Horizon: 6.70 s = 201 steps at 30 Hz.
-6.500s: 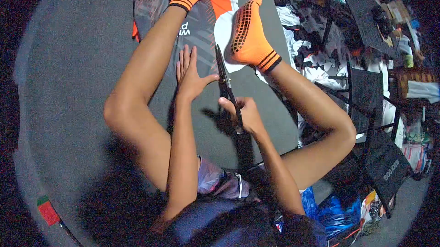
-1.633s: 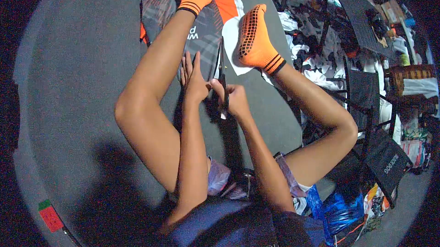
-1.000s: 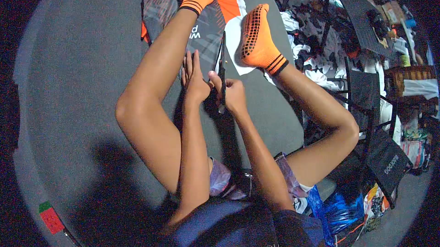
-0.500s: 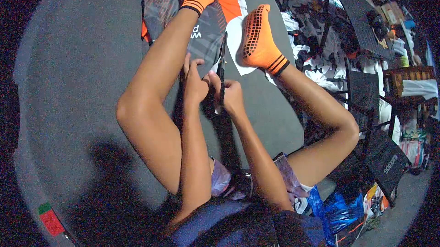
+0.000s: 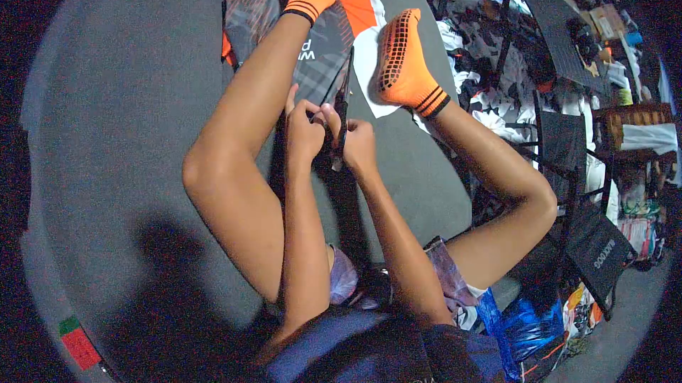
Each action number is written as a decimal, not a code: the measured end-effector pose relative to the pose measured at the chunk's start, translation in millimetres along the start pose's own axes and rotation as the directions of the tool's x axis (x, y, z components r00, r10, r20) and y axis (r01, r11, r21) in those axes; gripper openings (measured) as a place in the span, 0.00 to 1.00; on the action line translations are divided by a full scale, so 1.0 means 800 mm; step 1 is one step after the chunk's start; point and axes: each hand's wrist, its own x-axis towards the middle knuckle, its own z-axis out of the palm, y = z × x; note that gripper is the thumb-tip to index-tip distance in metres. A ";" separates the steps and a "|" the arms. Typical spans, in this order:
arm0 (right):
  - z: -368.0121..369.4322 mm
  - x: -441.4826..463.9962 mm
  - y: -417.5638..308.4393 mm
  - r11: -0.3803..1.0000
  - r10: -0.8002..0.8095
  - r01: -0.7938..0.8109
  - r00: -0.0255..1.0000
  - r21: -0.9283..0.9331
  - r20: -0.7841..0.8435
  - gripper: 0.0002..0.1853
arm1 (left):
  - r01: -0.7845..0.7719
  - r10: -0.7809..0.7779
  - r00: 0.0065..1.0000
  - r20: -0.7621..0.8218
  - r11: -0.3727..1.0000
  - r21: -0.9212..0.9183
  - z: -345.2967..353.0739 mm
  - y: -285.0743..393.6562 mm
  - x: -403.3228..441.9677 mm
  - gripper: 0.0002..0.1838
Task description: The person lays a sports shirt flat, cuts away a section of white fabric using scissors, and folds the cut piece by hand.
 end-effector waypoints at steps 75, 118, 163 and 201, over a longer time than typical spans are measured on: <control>-0.210 0.047 0.061 0.501 -0.845 0.622 0.502 -0.602 -0.183 0.12 | -0.275 0.118 0.951 0.285 0.741 0.613 0.081 0.043 -0.041 0.10; -0.256 0.058 0.095 0.804 -0.551 0.344 0.737 -0.484 -0.392 0.08 | 0.104 -0.347 0.920 0.182 0.665 0.740 0.016 -0.031 -0.030 0.54; -0.247 0.064 0.099 0.787 -0.597 0.385 0.674 -0.483 -0.435 0.07 | -0.195 -0.125 0.903 0.410 0.732 0.653 0.041 -0.016 -0.045 0.55; -0.239 0.038 0.069 0.666 -0.744 0.535 0.531 -0.520 -0.406 0.07 | -0.448 0.346 0.869 0.354 0.854 0.265 0.063 0.034 -0.003 0.35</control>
